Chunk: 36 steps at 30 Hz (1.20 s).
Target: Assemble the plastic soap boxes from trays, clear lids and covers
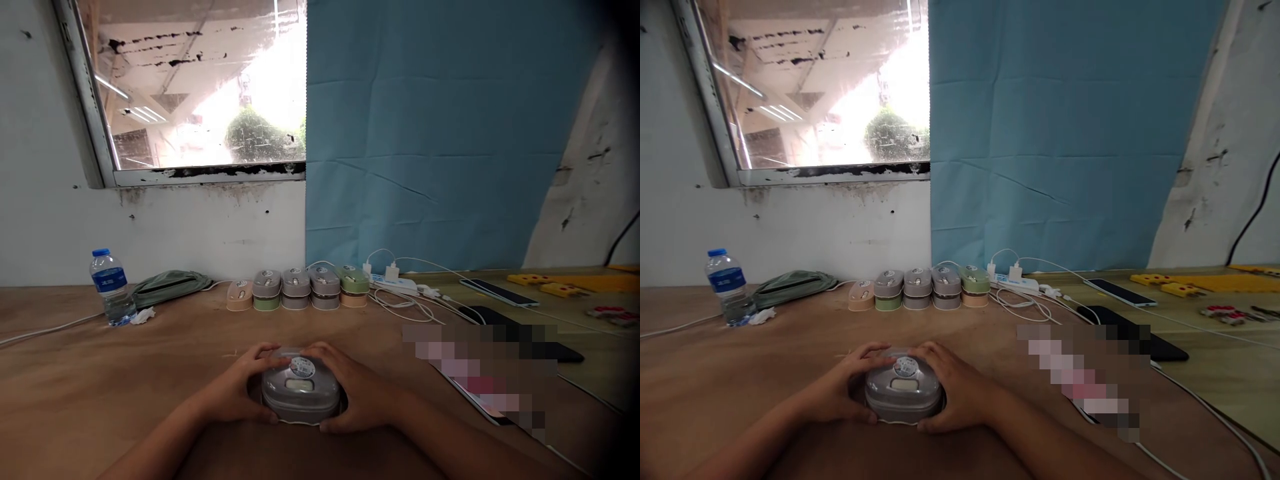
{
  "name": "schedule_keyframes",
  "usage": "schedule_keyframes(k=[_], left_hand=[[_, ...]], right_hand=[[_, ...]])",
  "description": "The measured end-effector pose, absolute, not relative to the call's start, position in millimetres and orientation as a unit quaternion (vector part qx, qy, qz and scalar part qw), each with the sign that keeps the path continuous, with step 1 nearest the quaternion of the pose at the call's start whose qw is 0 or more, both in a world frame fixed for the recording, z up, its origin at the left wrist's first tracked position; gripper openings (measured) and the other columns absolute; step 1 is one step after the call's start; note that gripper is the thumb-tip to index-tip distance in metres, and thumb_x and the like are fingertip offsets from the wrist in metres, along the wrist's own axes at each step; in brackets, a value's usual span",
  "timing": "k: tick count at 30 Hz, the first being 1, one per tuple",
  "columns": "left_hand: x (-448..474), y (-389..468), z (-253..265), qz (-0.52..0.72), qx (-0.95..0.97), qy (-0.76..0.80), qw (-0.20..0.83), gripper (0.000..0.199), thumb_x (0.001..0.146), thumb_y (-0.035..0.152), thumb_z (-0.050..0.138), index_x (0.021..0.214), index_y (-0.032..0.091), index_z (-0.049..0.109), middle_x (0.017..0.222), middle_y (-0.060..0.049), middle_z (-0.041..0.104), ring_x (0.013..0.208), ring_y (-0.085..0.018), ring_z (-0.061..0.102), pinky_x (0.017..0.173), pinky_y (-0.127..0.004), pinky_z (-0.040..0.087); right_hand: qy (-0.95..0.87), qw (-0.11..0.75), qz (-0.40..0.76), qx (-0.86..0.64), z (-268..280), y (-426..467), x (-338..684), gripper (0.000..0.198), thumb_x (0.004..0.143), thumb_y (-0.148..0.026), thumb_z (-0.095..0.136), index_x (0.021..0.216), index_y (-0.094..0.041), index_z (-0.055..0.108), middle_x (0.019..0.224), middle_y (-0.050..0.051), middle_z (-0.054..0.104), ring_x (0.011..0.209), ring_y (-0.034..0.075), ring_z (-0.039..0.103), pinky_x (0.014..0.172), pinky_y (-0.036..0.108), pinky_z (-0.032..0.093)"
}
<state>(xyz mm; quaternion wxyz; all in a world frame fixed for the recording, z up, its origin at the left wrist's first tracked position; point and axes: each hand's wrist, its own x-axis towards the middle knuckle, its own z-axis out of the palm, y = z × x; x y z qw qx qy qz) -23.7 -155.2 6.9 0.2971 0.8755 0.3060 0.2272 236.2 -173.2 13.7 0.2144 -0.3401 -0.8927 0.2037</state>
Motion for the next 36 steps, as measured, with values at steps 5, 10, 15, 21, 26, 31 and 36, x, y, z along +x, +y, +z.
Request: schedule_keyframes(k=[5,10,15,21,26,31,36], left_hand=[[-24.5,-154.2,8.8,0.23,0.874,0.31,0.296,0.077,0.05,0.037,0.075,0.12,0.033,0.045,0.131,-0.006,0.029,0.12,-0.03,0.03,0.099,-0.043,0.027],[-24.7,-153.9,10.2,0.232,0.872,0.315,0.294,0.078,0.047,0.038,0.077,0.119,0.033,0.047,0.128,-0.006,0.031,0.118,-0.03,0.033,0.098,-0.043,0.028],[-24.8,-153.5,9.1,0.231,0.875,0.311,0.291,0.075,0.048,0.037,0.076,0.118,0.033,0.048,0.126,-0.006,0.032,0.116,-0.029,0.035,0.098,-0.041,0.028],[-26.5,-151.4,5.9,0.239,0.873,0.301,0.302,0.077,0.048,0.037,0.076,0.119,0.032,0.047,0.126,-0.006,0.031,0.119,-0.03,0.031,0.099,-0.043,0.025],[-29.3,-150.4,2.9,0.233,0.864,0.313,0.318,0.08,0.052,0.033,0.074,0.124,0.031,0.04,0.134,-0.006,0.028,0.122,-0.03,0.027,0.102,-0.044,0.02],[-28.0,-141.1,-11.4,0.348,0.776,0.396,0.347,0.094,0.046,0.032,0.077,0.129,0.022,0.034,0.126,-0.011,0.043,0.117,-0.028,0.037,0.101,-0.042,0.024],[-23.2,-133.9,-16.4,0.418,0.679,0.522,0.303,0.047,0.064,0.046,0.061,0.099,0.015,0.061,0.105,-0.013,0.058,0.102,-0.029,0.049,0.092,-0.042,0.032]], right_hand=[[-0.89,0.221,0.214,-0.336,15.2,-175.0,234.4,0.086,0.051,-0.04,0.071,0.125,-0.023,0.032,0.122,0.007,0.035,0.113,0.026,0.037,0.096,0.036,0.032],[-0.89,0.22,0.212,-0.339,13.2,-175.0,234.0,0.087,0.051,-0.04,0.071,0.126,-0.022,0.031,0.123,0.008,0.034,0.114,0.026,0.036,0.097,0.036,0.03],[-0.891,0.21,0.202,-0.349,13.9,-176.4,233.0,0.085,0.051,-0.038,0.071,0.125,-0.023,0.032,0.123,0.007,0.034,0.112,0.026,0.037,0.095,0.035,0.032],[-0.889,0.215,0.213,-0.343,17.6,-178.3,231.8,0.086,0.05,-0.036,0.072,0.126,-0.023,0.031,0.122,0.007,0.034,0.113,0.026,0.037,0.096,0.036,0.032],[-0.89,0.22,0.234,-0.323,17.3,-178.0,233.3,0.084,0.053,-0.03,0.069,0.127,-0.023,0.029,0.122,0.006,0.037,0.112,0.024,0.039,0.095,0.033,0.033],[-0.868,0.253,0.226,-0.361,5.1,-168.5,233.5,0.082,0.054,-0.029,0.069,0.125,-0.023,0.031,0.124,0.006,0.036,0.113,0.023,0.038,0.095,0.033,0.033],[-0.814,0.316,0.208,-0.441,-11.3,-156.3,228.5,0.083,0.052,-0.04,0.072,0.124,-0.024,0.034,0.121,0.007,0.038,0.113,0.026,0.036,0.096,0.039,0.032]])
